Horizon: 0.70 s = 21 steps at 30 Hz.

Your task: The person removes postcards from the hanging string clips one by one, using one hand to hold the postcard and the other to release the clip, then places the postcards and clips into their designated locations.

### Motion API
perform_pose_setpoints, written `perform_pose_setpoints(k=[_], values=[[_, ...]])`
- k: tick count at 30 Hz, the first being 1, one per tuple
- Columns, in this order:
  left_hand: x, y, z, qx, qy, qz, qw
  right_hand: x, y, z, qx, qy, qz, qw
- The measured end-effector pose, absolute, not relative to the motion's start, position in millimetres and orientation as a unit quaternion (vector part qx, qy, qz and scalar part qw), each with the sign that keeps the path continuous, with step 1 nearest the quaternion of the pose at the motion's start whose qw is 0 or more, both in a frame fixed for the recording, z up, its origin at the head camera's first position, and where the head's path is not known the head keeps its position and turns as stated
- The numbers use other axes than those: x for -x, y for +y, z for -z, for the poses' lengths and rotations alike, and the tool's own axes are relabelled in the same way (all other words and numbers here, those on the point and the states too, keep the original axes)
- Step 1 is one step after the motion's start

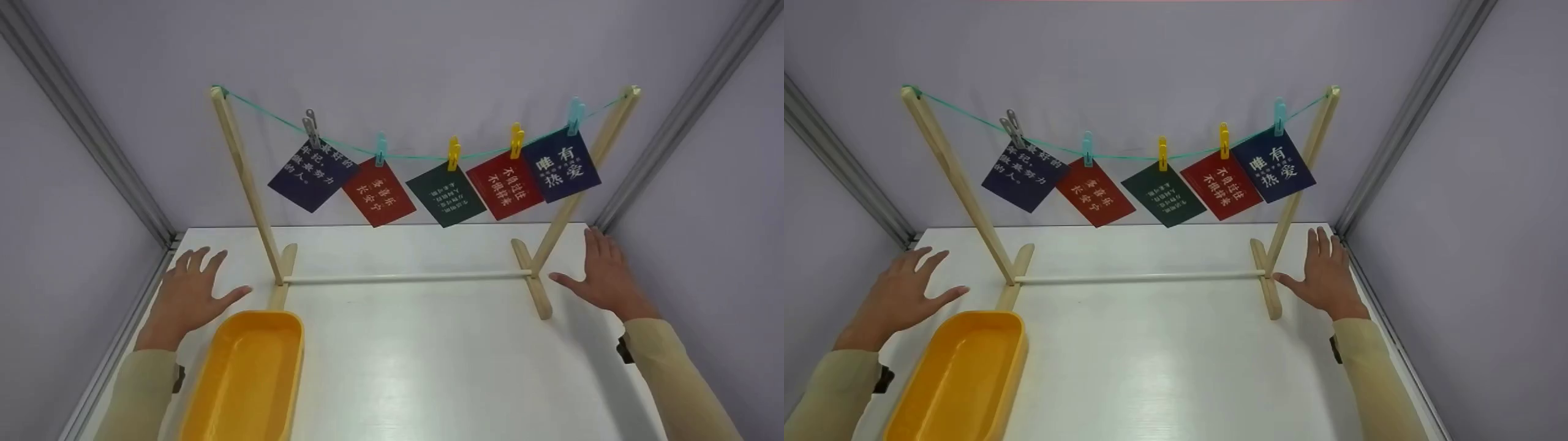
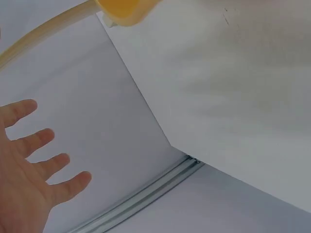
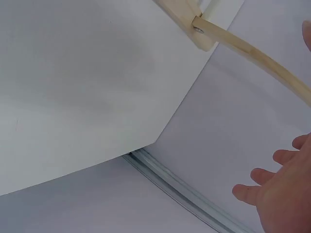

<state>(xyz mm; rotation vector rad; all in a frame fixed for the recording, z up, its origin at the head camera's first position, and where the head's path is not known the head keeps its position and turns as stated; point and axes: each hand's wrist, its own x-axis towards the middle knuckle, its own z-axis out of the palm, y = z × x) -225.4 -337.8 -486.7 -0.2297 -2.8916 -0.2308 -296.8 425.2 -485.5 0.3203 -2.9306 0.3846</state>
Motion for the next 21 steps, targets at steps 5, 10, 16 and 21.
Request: perform_pose_setpoints(k=[5,10,16,21], values=[[212,-340,493,0.069,-0.988,0.12,0.065,292,425,489,-0.112,-0.975,-0.162,0.105],[200,-339,501,0.055,-0.986,0.159,0.004,287,423,495,-0.113,-0.972,-0.178,0.106],[189,-331,510,0.046,-0.966,0.233,-0.102,283,419,493,-0.095,-0.97,-0.196,0.11],[174,-334,513,0.03,-0.958,0.254,-0.133,282,408,488,-0.114,-0.954,-0.225,0.163]])
